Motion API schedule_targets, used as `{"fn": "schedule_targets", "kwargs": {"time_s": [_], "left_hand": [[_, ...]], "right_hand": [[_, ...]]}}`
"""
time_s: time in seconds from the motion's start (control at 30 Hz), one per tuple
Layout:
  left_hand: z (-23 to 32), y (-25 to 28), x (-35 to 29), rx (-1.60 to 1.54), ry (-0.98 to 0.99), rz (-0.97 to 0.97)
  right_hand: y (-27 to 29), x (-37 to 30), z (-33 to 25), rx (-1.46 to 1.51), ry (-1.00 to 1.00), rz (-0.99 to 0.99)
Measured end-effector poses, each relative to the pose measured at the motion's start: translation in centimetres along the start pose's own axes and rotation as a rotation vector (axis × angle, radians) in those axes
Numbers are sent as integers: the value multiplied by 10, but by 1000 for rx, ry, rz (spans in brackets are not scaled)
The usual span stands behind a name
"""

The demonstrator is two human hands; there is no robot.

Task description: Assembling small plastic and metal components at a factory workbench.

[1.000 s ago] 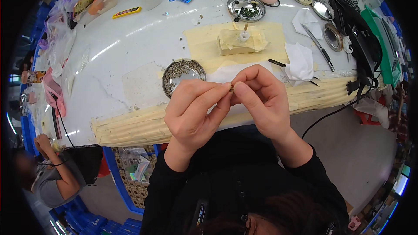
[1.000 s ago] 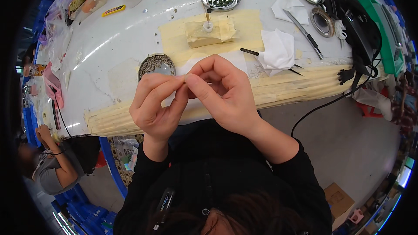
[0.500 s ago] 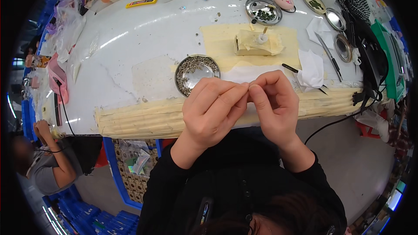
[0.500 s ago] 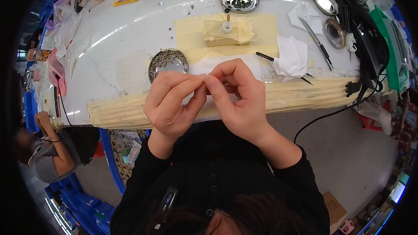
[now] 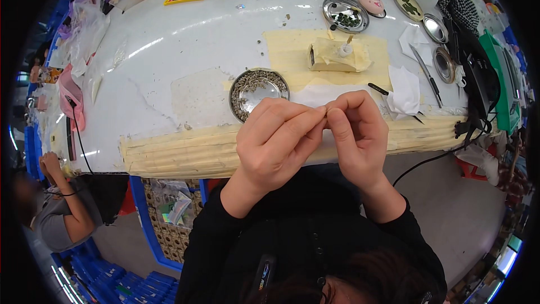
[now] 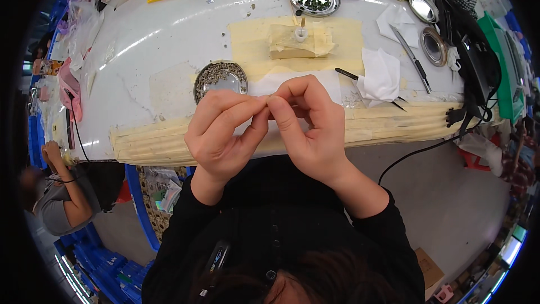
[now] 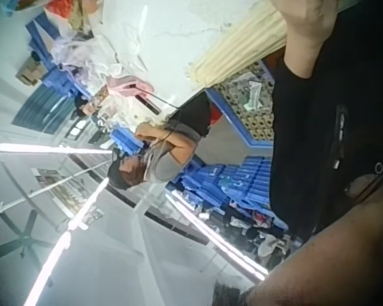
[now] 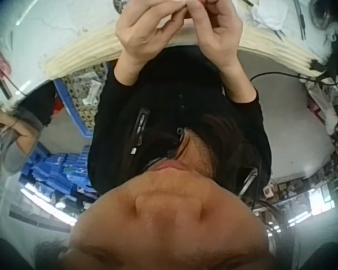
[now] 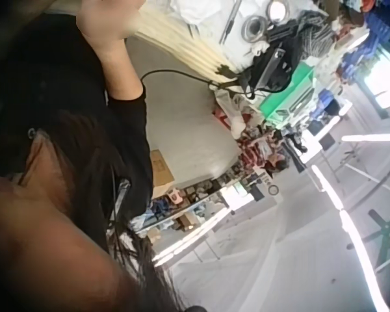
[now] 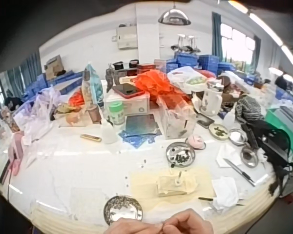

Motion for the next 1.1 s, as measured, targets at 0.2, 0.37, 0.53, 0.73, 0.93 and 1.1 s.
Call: {"fn": "schedule_targets", "kwargs": {"time_s": [0.2,0.37,0.53,0.73,0.93,1.1], "left_hand": [[0,1,0,-25,0,0],[0,-1,0,2,-4,-2],[3,0,1,-9,-4,-10],[2,-2,1,2,0,-14],[1,0,2,-25,10,-19],[2,0,2,-20,7,-9]], "right_hand": [[-1,2,2,132,-112,-11],[-2,-1,-10,-287,214,-29],[0,0,1,-8,3,7],[0,1,-3,-10,28,1],[1,1,2,132,-119,-15],[1,2,2,192,-141,-3]]}}
Point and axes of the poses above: each hand's wrist, its own x-axis towards the middle knuckle, its own y-axis out of the back of the hand, z = x × y, the point moved 6 cm from there along x, towards the middle knuckle, and after that the axes turned 4 degrees about y, right-handed, at the moved point
